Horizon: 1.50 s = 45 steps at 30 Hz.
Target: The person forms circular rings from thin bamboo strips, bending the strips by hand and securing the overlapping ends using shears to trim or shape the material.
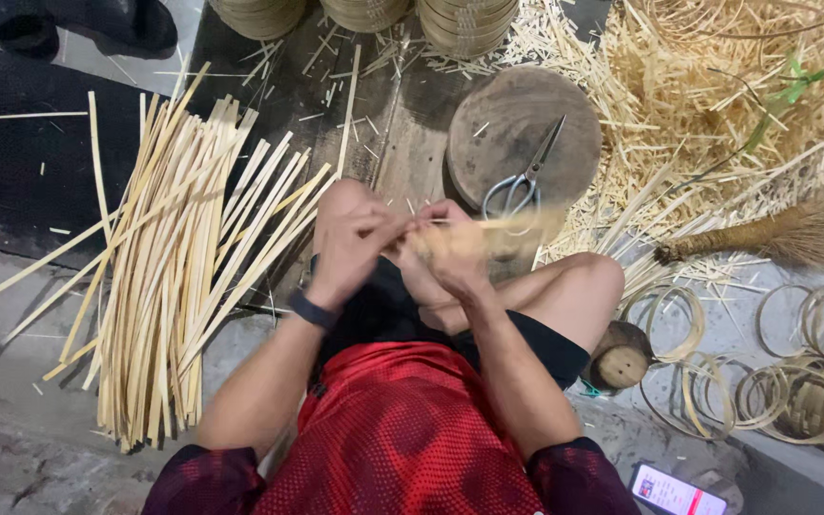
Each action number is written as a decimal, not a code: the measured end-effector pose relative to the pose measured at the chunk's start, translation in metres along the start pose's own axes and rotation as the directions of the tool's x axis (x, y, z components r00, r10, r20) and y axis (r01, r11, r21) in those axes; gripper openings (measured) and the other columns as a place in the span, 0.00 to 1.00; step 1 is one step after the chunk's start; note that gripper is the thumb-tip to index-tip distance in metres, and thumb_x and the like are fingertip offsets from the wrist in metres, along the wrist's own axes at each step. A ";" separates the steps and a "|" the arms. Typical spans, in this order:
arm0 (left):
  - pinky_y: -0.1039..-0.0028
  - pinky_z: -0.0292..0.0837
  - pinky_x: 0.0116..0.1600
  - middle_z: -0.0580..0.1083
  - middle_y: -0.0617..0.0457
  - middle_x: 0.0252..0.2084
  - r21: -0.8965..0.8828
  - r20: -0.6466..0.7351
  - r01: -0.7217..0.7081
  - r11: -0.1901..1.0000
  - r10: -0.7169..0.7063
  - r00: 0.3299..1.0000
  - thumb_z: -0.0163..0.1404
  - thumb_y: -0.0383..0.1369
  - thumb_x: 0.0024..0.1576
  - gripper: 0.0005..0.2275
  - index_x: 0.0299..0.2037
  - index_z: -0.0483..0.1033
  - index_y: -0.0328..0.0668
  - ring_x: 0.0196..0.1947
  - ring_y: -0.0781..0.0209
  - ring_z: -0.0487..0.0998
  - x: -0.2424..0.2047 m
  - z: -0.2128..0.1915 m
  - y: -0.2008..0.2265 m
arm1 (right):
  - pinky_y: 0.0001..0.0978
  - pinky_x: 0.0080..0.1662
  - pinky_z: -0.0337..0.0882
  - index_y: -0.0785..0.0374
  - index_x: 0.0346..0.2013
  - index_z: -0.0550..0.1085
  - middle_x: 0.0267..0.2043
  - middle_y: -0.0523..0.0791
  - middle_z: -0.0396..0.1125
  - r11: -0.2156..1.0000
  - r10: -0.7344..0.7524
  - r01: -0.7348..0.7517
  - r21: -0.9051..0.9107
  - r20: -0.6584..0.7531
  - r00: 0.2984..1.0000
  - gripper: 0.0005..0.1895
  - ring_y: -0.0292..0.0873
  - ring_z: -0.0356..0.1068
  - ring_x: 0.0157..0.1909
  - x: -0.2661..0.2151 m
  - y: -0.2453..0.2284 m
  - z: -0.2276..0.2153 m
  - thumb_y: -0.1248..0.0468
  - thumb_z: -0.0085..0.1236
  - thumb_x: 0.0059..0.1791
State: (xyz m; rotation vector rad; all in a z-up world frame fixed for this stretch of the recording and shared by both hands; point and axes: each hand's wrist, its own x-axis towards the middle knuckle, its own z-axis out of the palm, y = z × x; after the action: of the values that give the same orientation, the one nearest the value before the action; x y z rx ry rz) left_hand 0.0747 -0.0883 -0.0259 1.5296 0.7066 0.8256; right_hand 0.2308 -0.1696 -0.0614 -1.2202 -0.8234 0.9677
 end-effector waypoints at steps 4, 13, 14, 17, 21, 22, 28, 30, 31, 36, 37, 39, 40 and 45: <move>0.70 0.77 0.35 0.80 0.50 0.30 0.040 0.180 0.491 0.870 -0.490 0.853 0.59 0.26 0.55 0.06 0.40 0.83 0.34 0.29 0.58 0.81 0.003 0.001 -0.027 | 0.45 0.42 0.70 0.61 0.33 0.75 0.33 0.48 0.71 0.462 -0.351 0.462 -0.757 0.322 0.879 0.04 0.56 0.69 0.40 0.008 -0.030 -0.010 0.69 0.59 0.44; 0.63 0.74 0.40 0.76 0.42 0.32 0.441 0.140 -0.141 0.887 0.087 0.986 0.53 0.25 0.58 0.05 0.41 0.80 0.34 0.33 0.44 0.79 -0.013 0.026 -0.045 | 0.48 0.41 0.69 0.65 0.44 0.77 0.33 0.52 0.70 0.406 -0.364 0.398 -0.822 0.255 0.896 0.12 0.57 0.69 0.37 0.003 -0.039 -0.006 0.70 0.60 0.46; 0.65 0.74 0.39 0.77 0.43 0.32 0.425 0.076 -0.041 0.904 0.009 0.997 0.52 0.26 0.61 0.04 0.40 0.79 0.34 0.32 0.48 0.79 -0.010 0.024 -0.052 | 0.48 0.41 0.69 0.65 0.44 0.77 0.33 0.52 0.70 0.406 -0.363 0.402 -0.821 0.259 0.895 0.12 0.57 0.69 0.37 -0.002 -0.041 -0.007 0.70 0.60 0.46; 0.73 0.67 0.33 0.73 0.50 0.30 -0.040 0.137 0.496 0.867 -0.487 0.862 0.48 0.30 0.68 0.08 0.41 0.75 0.33 0.28 0.61 0.71 0.001 0.013 -0.074 | 0.43 0.45 0.72 0.64 0.45 0.74 0.37 0.49 0.71 0.351 -0.599 0.630 -0.693 0.351 0.720 0.13 0.51 0.73 0.39 -0.009 -0.037 -0.019 0.67 0.57 0.46; 0.79 0.70 0.36 0.75 0.54 0.36 -0.527 0.353 0.589 0.613 -0.473 0.807 0.48 0.29 0.65 0.06 0.48 0.73 0.37 0.32 0.67 0.75 0.000 0.019 -0.074 | 0.31 0.44 0.74 0.68 0.50 0.75 0.44 0.48 0.75 0.987 0.073 -0.072 -0.141 0.007 0.997 0.10 0.39 0.73 0.41 -0.009 -0.016 -0.048 0.70 0.48 0.57; 0.78 0.72 0.37 0.75 0.52 0.37 -0.543 0.391 0.607 0.580 -0.465 0.794 0.48 0.29 0.65 0.07 0.49 0.72 0.35 0.33 0.65 0.76 0.000 0.019 -0.069 | 0.29 0.40 0.73 0.69 0.49 0.75 0.41 0.48 0.75 0.964 0.174 -0.197 0.177 0.135 0.975 0.10 0.37 0.72 0.36 -0.010 -0.011 -0.054 0.68 0.49 0.58; 0.73 0.78 0.44 0.76 0.50 0.39 -0.520 0.433 0.648 0.556 -0.482 0.761 0.50 0.27 0.63 0.06 0.47 0.73 0.32 0.37 0.62 0.79 0.005 0.024 -0.031 | 0.25 0.37 0.67 0.74 0.45 0.76 0.43 0.46 0.68 0.989 0.072 -0.089 0.122 0.134 0.988 0.07 0.35 0.67 0.37 -0.018 0.006 -0.053 0.72 0.63 0.54; 0.72 0.78 0.45 0.76 0.50 0.39 -0.493 0.418 0.620 0.610 -0.459 0.784 0.50 0.26 0.64 0.05 0.46 0.74 0.29 0.37 0.61 0.78 0.003 0.025 -0.026 | 0.24 0.38 0.70 0.72 0.43 0.73 0.40 0.44 0.68 0.982 0.105 -0.115 0.152 0.072 0.992 0.07 0.34 0.69 0.37 -0.020 0.002 -0.043 0.70 0.62 0.55; 0.74 0.77 0.44 0.76 0.50 0.40 -0.547 0.409 0.612 0.571 -0.455 0.791 0.51 0.26 0.63 0.06 0.47 0.74 0.30 0.38 0.62 0.78 0.001 0.026 -0.026 | 0.24 0.39 0.74 0.70 0.41 0.71 0.36 0.42 0.69 0.974 0.138 -0.137 0.181 0.008 0.990 0.07 0.32 0.71 0.36 -0.021 0.000 -0.036 0.69 0.60 0.55; 0.76 0.73 0.39 0.75 0.49 0.38 -0.632 0.380 0.571 0.524 -0.433 0.818 0.52 0.28 0.65 0.07 0.49 0.75 0.30 0.34 0.63 0.76 -0.006 0.036 -0.032 | 0.19 0.36 0.70 0.69 0.42 0.70 0.33 0.40 0.71 0.995 0.049 -0.067 -0.075 -0.224 0.973 0.06 0.29 0.70 0.33 -0.027 -0.017 -0.011 0.69 0.58 0.55; 0.77 0.72 0.38 0.76 0.50 0.38 -0.663 0.369 0.583 0.470 -0.471 0.801 0.53 0.29 0.64 0.09 0.49 0.76 0.30 0.32 0.64 0.75 -0.007 0.037 -0.033 | 0.19 0.36 0.71 0.69 0.41 0.69 0.32 0.39 0.71 0.994 0.035 -0.060 -0.095 -0.247 0.968 0.06 0.28 0.71 0.32 -0.027 -0.019 -0.010 0.69 0.57 0.55; 0.77 0.71 0.36 0.76 0.51 0.37 -0.692 0.360 0.590 0.416 -0.510 0.781 0.54 0.30 0.63 0.10 0.50 0.76 0.30 0.30 0.65 0.74 -0.007 0.039 -0.034 | 0.20 0.34 0.72 0.69 0.41 0.70 0.31 0.40 0.71 0.993 0.059 -0.079 -0.083 -0.222 0.973 0.06 0.29 0.72 0.31 -0.027 -0.024 -0.009 0.69 0.57 0.54; 0.76 0.71 0.33 0.75 0.51 0.34 -0.702 0.359 0.599 0.386 -0.535 0.765 0.54 0.31 0.61 0.10 0.49 0.76 0.33 0.28 0.64 0.74 -0.005 0.040 -0.035 | 0.20 0.33 0.73 0.69 0.40 0.70 0.30 0.40 0.72 0.993 0.082 -0.098 -0.072 -0.197 0.977 0.05 0.30 0.73 0.30 -0.027 -0.024 -0.008 0.69 0.57 0.54; 0.77 0.76 0.39 0.77 0.50 0.36 -0.751 0.301 0.604 0.267 -0.676 0.673 0.53 0.31 0.61 0.11 0.48 0.75 0.28 0.33 0.65 0.78 0.005 0.049 -0.028 | 0.20 0.32 0.68 0.69 0.41 0.70 0.30 0.41 0.70 0.995 0.057 -0.073 -0.064 -0.217 0.974 0.05 0.29 0.69 0.30 -0.029 -0.024 -0.003 0.70 0.57 0.55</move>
State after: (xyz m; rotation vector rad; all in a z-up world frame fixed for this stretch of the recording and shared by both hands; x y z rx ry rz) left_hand 0.1186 -0.1080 -0.0557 0.2464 0.7644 0.4297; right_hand 0.2263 -0.1997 -0.0385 -1.3946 -0.6547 0.8464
